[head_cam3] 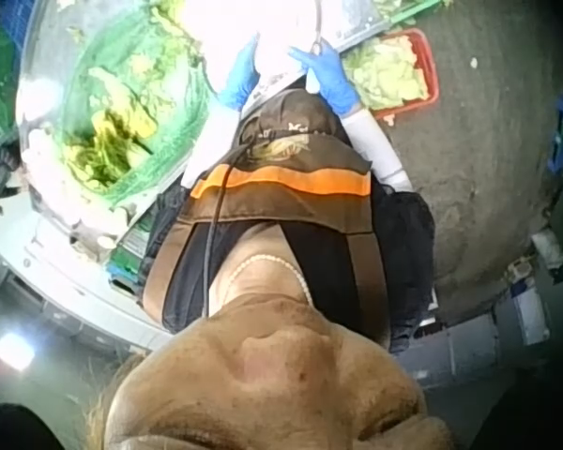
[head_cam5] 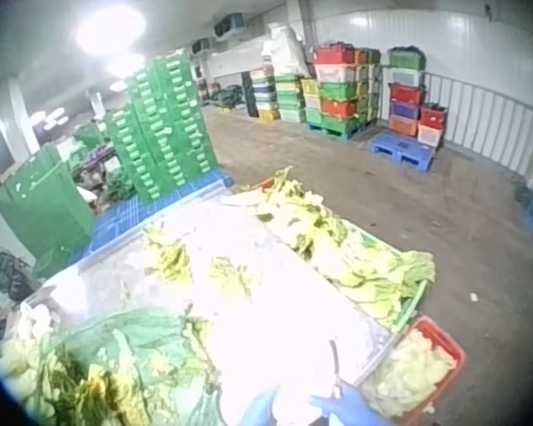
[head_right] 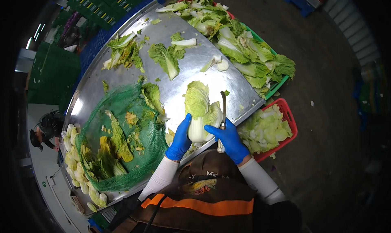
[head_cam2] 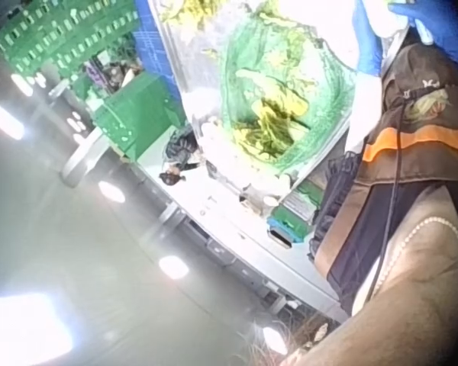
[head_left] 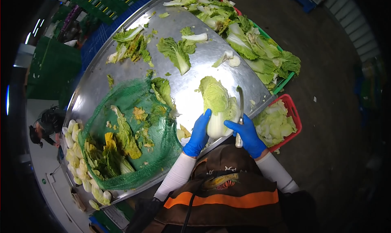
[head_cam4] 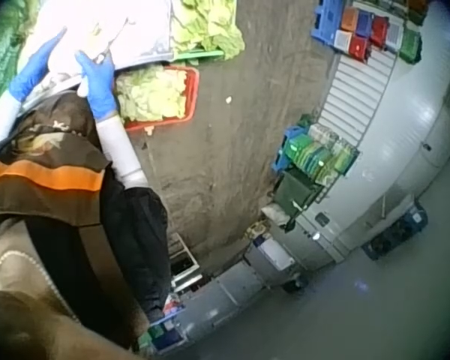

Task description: Peeling and trimming Napa cabbage at a food production prep table.

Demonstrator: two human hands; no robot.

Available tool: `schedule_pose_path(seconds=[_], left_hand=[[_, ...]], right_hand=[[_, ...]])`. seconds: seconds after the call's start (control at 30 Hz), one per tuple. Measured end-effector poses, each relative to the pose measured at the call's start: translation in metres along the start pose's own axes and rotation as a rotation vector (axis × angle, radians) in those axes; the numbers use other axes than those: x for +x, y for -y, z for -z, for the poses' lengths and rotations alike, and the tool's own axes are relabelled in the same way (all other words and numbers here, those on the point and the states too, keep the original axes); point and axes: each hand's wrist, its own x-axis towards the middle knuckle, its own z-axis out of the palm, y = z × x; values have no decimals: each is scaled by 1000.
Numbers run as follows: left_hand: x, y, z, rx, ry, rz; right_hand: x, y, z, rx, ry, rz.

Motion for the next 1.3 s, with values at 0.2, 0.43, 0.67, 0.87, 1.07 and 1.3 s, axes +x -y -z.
schedule_pose_path(seconds=[0.2, 0.43, 0.67, 0.87, 1.07, 1.3], left_hand=[[6, 6, 15, 55, -27, 84], [0, 12, 20, 66, 84, 10], [-2, -5, 7, 456, 83, -105], [-8, -2, -3, 916, 2, -267], [-14, 2, -9, 1064, -65, -175], [-6, 36, 33, -500, 128, 485]], right_hand=[[15, -21, 7, -1, 14, -99], [18, -34, 16, -40, 76, -143], [20, -17, 7, -14, -107, 19], [41, -16, 10, -936, -217, 544], [42, -36, 37, -715, -311, 582], [-5, -13, 139, -495, -651, 304]])
